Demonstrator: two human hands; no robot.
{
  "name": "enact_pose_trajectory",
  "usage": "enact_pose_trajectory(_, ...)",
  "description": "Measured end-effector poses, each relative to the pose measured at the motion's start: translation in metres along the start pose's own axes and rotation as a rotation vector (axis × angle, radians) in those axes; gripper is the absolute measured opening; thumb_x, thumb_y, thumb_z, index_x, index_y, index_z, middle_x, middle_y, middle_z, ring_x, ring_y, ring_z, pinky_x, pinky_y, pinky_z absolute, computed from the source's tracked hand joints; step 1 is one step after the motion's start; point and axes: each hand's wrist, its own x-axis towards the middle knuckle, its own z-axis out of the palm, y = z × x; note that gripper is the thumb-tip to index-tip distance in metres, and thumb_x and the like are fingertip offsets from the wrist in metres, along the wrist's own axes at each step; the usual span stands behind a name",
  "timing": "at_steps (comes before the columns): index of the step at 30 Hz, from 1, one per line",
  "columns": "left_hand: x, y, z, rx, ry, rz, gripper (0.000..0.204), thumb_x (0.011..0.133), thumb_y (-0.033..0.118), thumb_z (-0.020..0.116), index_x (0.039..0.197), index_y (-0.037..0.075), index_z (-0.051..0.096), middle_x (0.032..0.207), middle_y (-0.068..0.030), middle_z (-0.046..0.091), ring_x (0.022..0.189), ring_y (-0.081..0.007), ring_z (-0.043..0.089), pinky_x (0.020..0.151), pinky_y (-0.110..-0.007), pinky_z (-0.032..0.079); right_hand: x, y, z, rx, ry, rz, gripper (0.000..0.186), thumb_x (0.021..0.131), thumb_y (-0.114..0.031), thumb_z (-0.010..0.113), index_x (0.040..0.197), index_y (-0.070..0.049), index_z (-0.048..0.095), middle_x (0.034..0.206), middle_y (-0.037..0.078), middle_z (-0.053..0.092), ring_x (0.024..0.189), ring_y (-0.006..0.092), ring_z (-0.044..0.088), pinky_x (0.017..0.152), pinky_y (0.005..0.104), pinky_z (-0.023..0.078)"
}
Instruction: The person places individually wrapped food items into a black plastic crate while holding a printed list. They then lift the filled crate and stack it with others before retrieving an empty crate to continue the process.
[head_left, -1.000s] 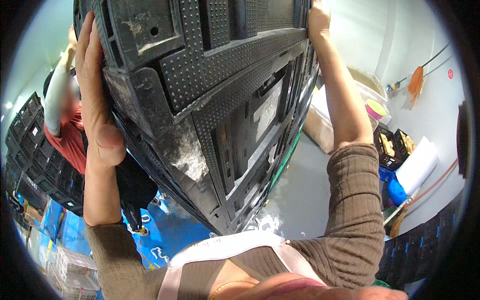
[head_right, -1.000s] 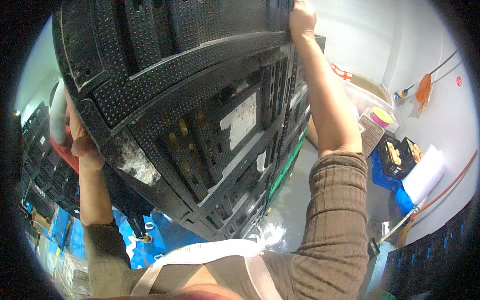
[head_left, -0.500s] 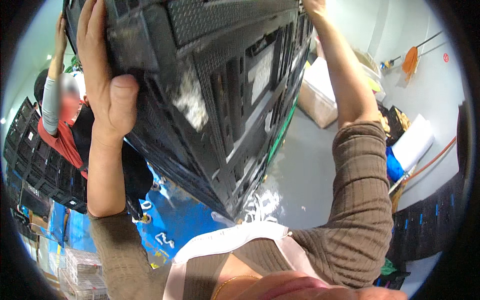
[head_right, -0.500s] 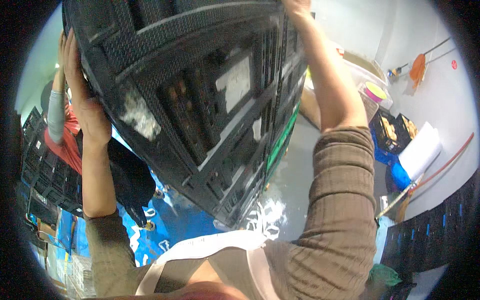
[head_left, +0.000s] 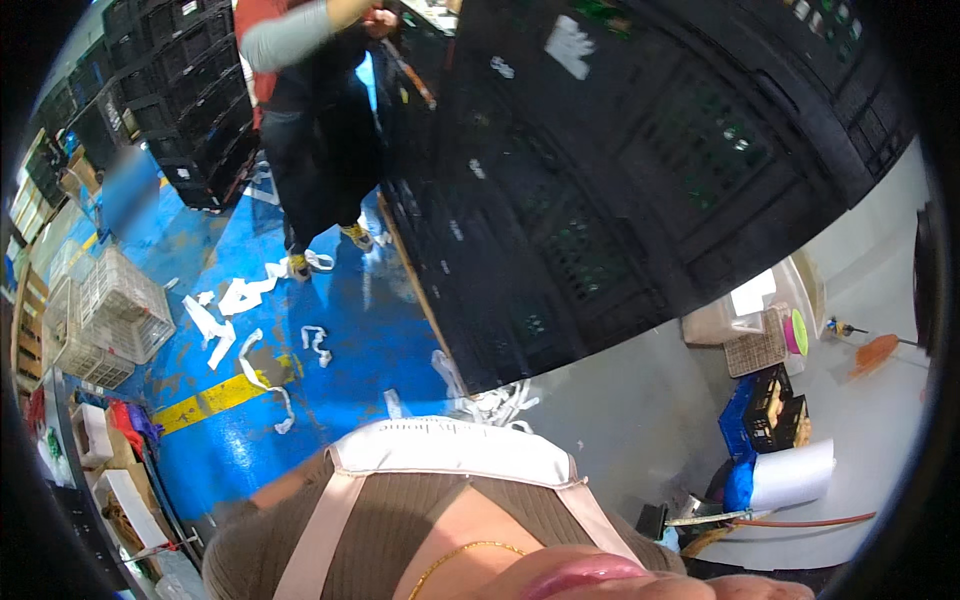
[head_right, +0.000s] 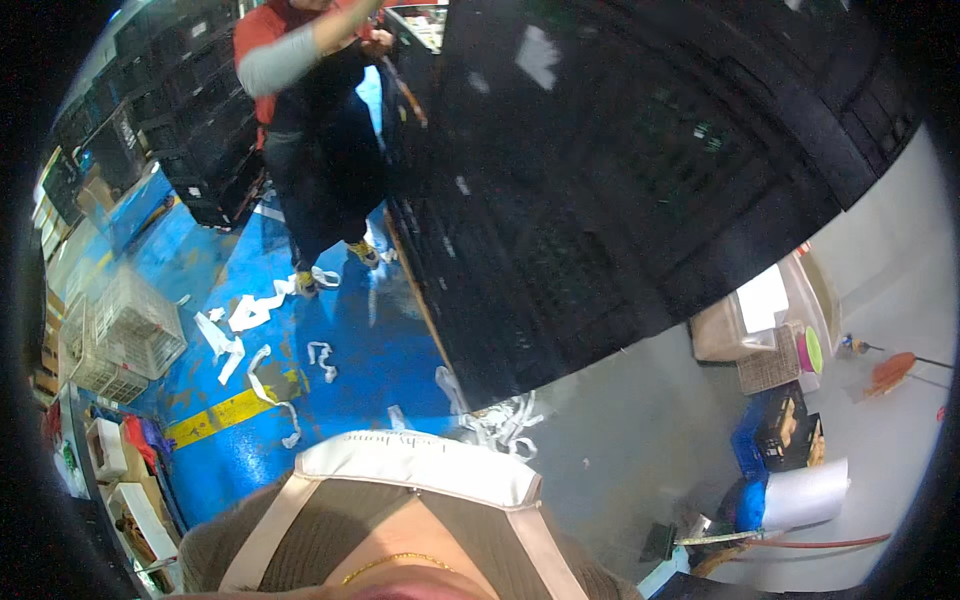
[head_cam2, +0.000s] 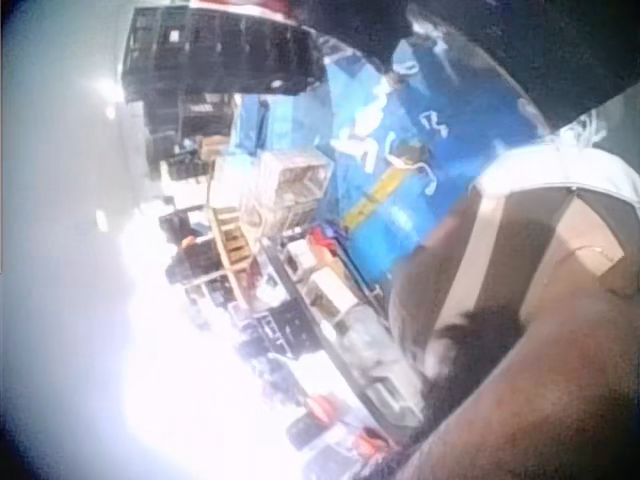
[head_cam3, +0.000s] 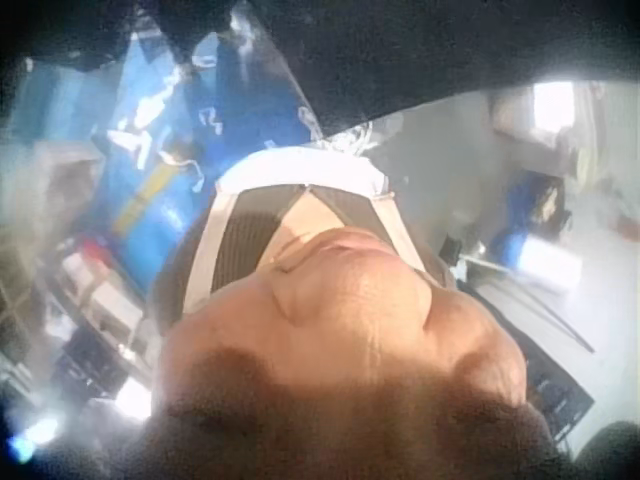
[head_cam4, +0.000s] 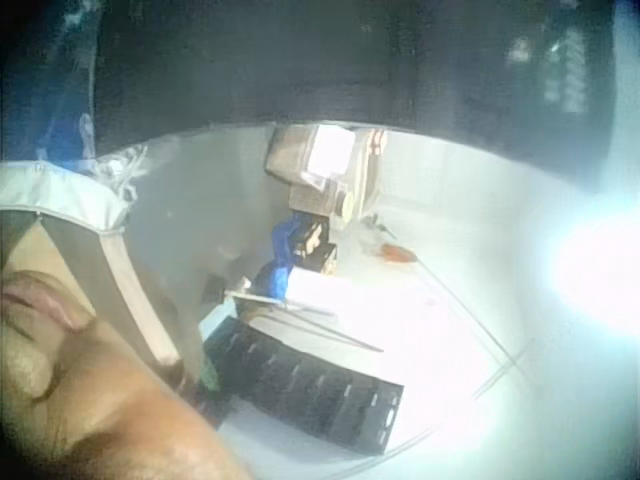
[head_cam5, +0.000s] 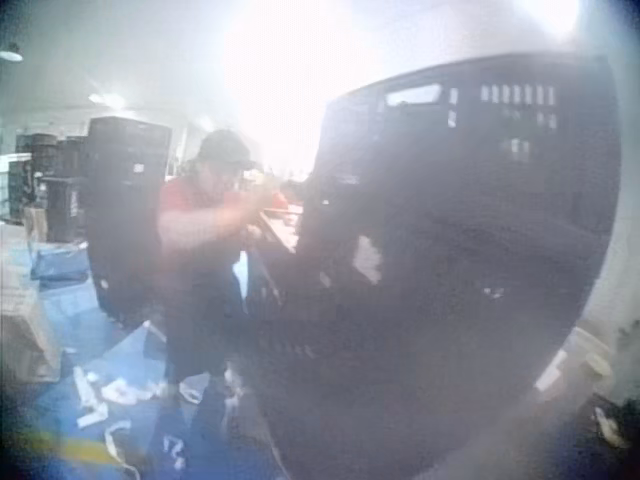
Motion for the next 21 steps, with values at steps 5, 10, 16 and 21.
enact_pose_trajectory(5, -0.144, -0.096, -0.061, 0.613, -0.29, -0.437, 0.042, 0.09, 0.039, 0.059, 0.116, 0.006, 0.065, 0.121, -0.0178, 0.06, 0.115, -0.0315, 0.055, 0.096, -0.044, 0.045, -0.003, -0.116, 0.042, 0.154, -0.064, -0.124, 0.028, 0.096, -0.023, 0.051, 0.103, 0.0, 0.065, 0.082, 0.009, 0.065, 0.073, 0.0185, 0.061, 0.065, 0.0351, 0.051)
enact_pose_trajectory(10, -0.222, -0.116, -0.129, 0.808, -0.295, -0.732, 0.05, 0.086, 0.044, 0.061, 0.118, 0.006, 0.064, 0.127, -0.0175, 0.058, 0.121, -0.031, 0.052, 0.098, -0.046, 0.043, -0.033, -0.288, 0.041, 0.026, -0.043, -0.635, 0.018, 0.092, -0.018, 0.06, 0.102, -0.004, 0.065, 0.083, 0.004, 0.064, 0.072, 0.0128, 0.058, 0.06, 0.0282, 0.048)
enact_pose_trajectory(16, -0.253, -0.073, -0.247, 0.388, 0.531, -0.157, 0.04, 0.092, 0.034, 0.059, 0.117, 0.003, 0.062, 0.116, -0.0192, 0.062, 0.108, -0.0331, 0.059, 0.092, -0.041, 0.048, -0.209, -0.53, 0.195, 0.086, -0.415, -1.113, 0.035, 0.097, -0.026, 0.057, 0.123, -0.003, 0.056, 0.101, 0.005, 0.063, 0.086, 0.0122, 0.059, 0.074, 0.0278, 0.051)
enact_pose_trajectory(21, -0.305, 0.117, -0.348, 0.269, 1.129, 0.227, 0.033, 0.095, 0.019, 0.055, 0.124, 0.004, 0.058, 0.122, -0.0119, 0.061, 0.111, -0.0216, 0.058, 0.097, -0.035, 0.045, -0.388, -0.683, 0.239, 0.018, -0.924, -1.748, 0.044, 0.099, -0.037, 0.045, 0.116, 0.001, 0.058, 0.1, 0.012, 0.06, 0.085, 0.0206, 0.057, 0.082, 0.032, 0.046)
